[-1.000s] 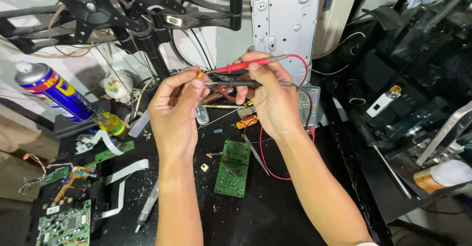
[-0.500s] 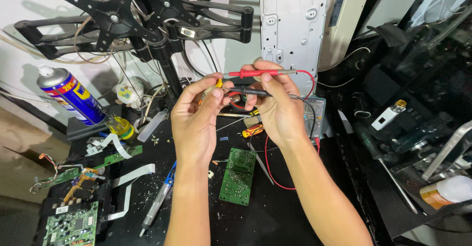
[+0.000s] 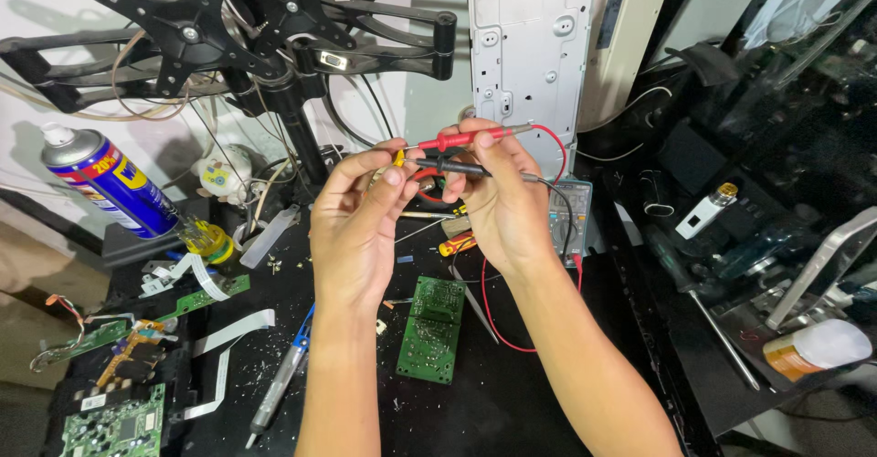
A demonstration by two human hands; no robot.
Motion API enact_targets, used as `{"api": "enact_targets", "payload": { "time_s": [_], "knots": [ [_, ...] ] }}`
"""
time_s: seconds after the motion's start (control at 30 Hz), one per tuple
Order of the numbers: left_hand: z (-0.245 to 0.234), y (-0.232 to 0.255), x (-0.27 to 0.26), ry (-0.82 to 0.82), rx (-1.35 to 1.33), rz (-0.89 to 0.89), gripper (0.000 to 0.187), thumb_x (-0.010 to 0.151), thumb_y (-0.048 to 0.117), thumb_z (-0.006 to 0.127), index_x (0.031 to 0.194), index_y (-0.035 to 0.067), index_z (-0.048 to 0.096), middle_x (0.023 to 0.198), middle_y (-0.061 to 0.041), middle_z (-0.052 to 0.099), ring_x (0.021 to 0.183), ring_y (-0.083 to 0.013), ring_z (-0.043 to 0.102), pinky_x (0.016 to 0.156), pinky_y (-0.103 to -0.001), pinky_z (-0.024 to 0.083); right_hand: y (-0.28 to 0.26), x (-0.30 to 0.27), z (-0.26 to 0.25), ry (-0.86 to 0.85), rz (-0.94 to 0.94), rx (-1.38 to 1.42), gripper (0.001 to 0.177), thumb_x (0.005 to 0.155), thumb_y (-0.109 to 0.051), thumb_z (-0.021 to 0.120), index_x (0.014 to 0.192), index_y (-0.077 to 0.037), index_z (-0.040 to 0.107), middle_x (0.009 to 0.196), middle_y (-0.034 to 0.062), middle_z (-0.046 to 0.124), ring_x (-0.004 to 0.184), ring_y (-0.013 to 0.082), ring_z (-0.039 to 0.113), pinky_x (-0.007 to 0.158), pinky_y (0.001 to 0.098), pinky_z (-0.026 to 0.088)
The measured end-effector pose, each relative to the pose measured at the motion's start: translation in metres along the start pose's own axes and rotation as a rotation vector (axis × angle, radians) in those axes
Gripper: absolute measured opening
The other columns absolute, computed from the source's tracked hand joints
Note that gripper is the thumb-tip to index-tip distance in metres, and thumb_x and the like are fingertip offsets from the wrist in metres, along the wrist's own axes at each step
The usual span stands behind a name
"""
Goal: The person uses a soldering iron and a desoldering pump to remove components from a circuit board, then uses a multimeter to test a small electronic component by hand.
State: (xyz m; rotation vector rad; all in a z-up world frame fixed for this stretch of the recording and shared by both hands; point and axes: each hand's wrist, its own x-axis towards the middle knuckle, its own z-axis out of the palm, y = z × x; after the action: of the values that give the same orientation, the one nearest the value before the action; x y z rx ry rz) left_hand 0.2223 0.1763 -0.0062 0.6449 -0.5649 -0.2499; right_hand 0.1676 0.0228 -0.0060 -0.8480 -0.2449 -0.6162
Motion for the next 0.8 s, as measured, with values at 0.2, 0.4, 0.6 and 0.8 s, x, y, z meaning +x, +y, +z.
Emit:
{"api": "enact_targets", "payload": {
  "time_s": [0.2,0.4,0.6,0.8],
  "knots": [
    [-0.0013,0.0007,-0.0004,-0.016,-0.012,0.009,0.014,0.097,-0.003,0.07,0.11,0.0,0.067,0.128,-0.016,0.068,0.109,-0.0219,0.069,0.093,-0.032,0.058,0.0003,-0.0014,0.0035,0.021,-0.004,-0.029,0.031,0.106,-0.019,0.06,0.127,0.005,0.059,0.115,0.0192,0.069,0.076,0.0172,0.065,0.069,0.0343,0.057],
    [-0.0012,-0.0004,-0.0004,0.004,0.013,0.029,0.013,0.097,-0.004,0.069,0.109,0.0,0.067,0.126,-0.015,0.067,0.112,-0.0217,0.07,0.093,-0.032,0.058,0.0027,-0.0028,0.0053,0.046,-0.005,0.006,0.03,0.105,-0.019,0.059,0.126,0.003,0.058,0.117,0.0195,0.07,0.076,0.0175,0.064,0.068,0.034,0.056],
    [-0.0037,0.0004,-0.0005,-0.006,-0.004,0.003,0.014,0.098,-0.004,0.068,0.11,0.0,0.067,0.126,-0.015,0.068,0.11,-0.0206,0.069,0.094,-0.032,0.059,0.0041,-0.0039,0.0015,0.008,-0.011,0.008,0.028,0.107,-0.019,0.059,0.126,0.002,0.059,0.116,0.0179,0.069,0.079,0.0176,0.063,0.072,0.0346,0.055],
    [-0.0039,0.0037,-0.0006,0.011,0.026,-0.015,0.014,0.098,-0.005,0.067,0.111,0.001,0.067,0.126,-0.014,0.069,0.108,-0.0188,0.069,0.093,-0.031,0.059,0.0043,-0.0047,0.0002,-0.031,-0.005,0.019,0.026,0.109,-0.021,0.06,0.124,0.001,0.061,0.119,0.0173,0.069,0.082,0.0173,0.062,0.074,0.0341,0.054]
  ]
}}
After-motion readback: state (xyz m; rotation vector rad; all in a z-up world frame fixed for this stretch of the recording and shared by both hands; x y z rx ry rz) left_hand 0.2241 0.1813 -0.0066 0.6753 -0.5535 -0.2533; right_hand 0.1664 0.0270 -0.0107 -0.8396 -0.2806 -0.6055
